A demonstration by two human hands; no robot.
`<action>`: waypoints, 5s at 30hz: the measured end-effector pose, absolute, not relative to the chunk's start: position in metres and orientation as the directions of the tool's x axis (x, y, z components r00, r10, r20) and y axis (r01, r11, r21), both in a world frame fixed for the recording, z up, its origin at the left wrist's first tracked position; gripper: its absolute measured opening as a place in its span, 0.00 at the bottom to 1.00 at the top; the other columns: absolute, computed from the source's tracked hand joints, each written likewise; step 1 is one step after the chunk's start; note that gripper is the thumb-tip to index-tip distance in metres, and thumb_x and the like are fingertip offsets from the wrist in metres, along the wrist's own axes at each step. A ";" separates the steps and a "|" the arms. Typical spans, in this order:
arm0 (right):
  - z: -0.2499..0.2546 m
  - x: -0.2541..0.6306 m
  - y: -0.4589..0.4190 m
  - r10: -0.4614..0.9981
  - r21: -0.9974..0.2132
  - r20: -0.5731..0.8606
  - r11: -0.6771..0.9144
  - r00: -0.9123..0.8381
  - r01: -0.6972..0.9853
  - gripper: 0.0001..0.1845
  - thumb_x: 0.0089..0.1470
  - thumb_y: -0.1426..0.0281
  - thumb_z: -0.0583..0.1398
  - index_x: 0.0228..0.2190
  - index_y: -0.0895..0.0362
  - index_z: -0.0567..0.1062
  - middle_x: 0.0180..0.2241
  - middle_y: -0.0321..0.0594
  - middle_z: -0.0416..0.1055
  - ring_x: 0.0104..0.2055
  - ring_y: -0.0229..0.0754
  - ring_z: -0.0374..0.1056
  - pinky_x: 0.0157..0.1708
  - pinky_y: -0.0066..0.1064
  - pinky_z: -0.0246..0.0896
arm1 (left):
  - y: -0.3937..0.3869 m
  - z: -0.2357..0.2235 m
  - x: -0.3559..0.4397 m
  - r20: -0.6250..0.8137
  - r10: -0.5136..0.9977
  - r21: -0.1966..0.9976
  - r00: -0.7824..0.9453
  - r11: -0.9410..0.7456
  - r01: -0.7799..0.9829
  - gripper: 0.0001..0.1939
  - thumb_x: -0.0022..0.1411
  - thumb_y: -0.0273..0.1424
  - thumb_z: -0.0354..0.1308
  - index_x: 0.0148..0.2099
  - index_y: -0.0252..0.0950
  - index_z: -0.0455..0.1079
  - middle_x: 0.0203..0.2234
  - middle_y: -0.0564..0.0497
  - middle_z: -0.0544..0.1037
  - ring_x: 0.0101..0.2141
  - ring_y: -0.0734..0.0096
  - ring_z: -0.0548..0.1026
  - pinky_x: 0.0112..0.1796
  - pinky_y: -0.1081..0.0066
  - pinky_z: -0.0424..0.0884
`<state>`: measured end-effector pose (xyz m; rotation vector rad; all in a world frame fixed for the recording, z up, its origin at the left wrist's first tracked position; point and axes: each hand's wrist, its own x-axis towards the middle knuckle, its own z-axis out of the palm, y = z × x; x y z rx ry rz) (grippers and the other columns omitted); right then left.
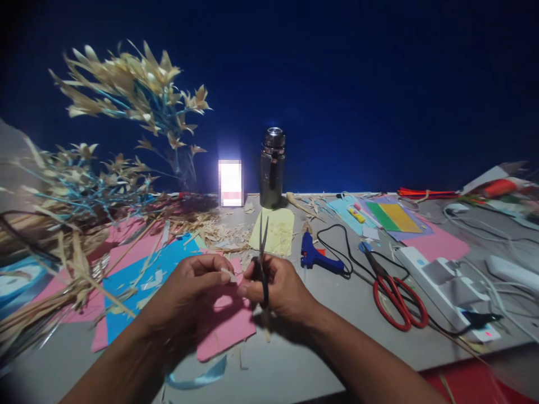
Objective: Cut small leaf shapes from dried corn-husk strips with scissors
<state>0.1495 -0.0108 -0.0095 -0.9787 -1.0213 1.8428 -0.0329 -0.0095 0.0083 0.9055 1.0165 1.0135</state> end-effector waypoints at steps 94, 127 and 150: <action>-0.048 0.140 -0.011 0.839 -0.952 -0.149 -0.265 -0.524 -0.154 0.29 0.47 0.45 0.68 0.26 0.62 0.76 0.18 0.36 0.68 0.18 0.33 0.61 0.18 0.24 0.53 | -0.016 -0.003 -0.005 -0.328 0.945 0.634 0.002 0.222 -0.741 0.11 0.47 0.25 0.74 0.31 0.37 0.75 0.25 0.53 0.79 0.24 0.73 0.75 0.26 0.75 0.74; -0.020 0.156 0.025 0.932 -0.973 -0.194 -0.223 -0.305 -0.063 0.13 0.53 0.65 0.63 0.21 0.59 0.74 0.19 0.34 0.70 0.21 0.32 0.57 0.22 0.25 0.50 | 0.191 0.000 -0.025 -0.015 0.992 0.946 -0.122 0.054 0.319 0.11 0.45 0.21 0.68 0.17 0.37 0.74 0.12 0.54 0.69 0.18 0.72 0.63 0.20 0.74 0.55; -0.020 0.146 -0.003 0.666 -0.970 -0.153 -0.244 -0.730 -0.020 0.15 0.48 0.61 0.69 0.23 0.61 0.77 0.35 0.42 0.70 0.38 0.44 0.68 0.37 0.30 0.63 | -0.041 -0.008 -0.021 -0.194 0.924 0.930 0.330 0.280 -0.238 0.17 0.61 0.46 0.63 0.39 0.39 0.85 0.54 0.39 0.78 0.56 0.44 0.71 0.55 0.55 0.66</action>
